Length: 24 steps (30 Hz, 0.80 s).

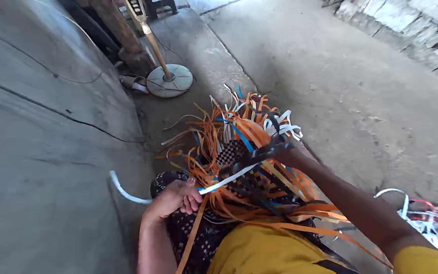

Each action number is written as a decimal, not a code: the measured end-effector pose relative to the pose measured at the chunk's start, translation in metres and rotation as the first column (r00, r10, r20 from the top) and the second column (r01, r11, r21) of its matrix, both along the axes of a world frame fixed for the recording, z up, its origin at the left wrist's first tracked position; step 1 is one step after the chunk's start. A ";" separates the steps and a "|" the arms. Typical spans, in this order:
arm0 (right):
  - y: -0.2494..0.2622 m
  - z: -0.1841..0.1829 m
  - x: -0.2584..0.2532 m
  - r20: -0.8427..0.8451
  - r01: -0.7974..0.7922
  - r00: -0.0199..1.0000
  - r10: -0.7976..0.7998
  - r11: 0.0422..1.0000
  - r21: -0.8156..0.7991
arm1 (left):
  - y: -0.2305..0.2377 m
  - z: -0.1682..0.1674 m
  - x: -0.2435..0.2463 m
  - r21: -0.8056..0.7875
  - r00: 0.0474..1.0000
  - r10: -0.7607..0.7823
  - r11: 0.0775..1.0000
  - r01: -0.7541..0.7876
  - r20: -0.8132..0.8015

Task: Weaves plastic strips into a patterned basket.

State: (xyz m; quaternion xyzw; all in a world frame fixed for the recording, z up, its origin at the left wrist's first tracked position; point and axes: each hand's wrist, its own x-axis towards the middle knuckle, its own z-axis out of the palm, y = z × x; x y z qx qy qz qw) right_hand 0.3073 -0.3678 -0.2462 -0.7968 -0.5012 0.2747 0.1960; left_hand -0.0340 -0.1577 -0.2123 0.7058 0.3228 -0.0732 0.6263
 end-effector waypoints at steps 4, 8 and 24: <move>-0.010 -0.012 -0.023 0.045 -0.069 0.997 0.063 0.984 0.165 | 0.019 -0.015 0.070 0.311 0.980 0.013 0.949 0.051 -0.200; -0.022 -0.010 -0.057 0.158 -0.197 0.975 0.158 0.941 0.276 | 0.012 -0.062 0.134 0.356 0.825 -0.458 0.749 0.559 -0.331; -0.018 -0.015 -0.081 0.208 -0.172 0.974 0.094 0.902 0.396 | -0.103 -0.034 0.323 0.289 0.290 -0.956 0.292 0.912 0.054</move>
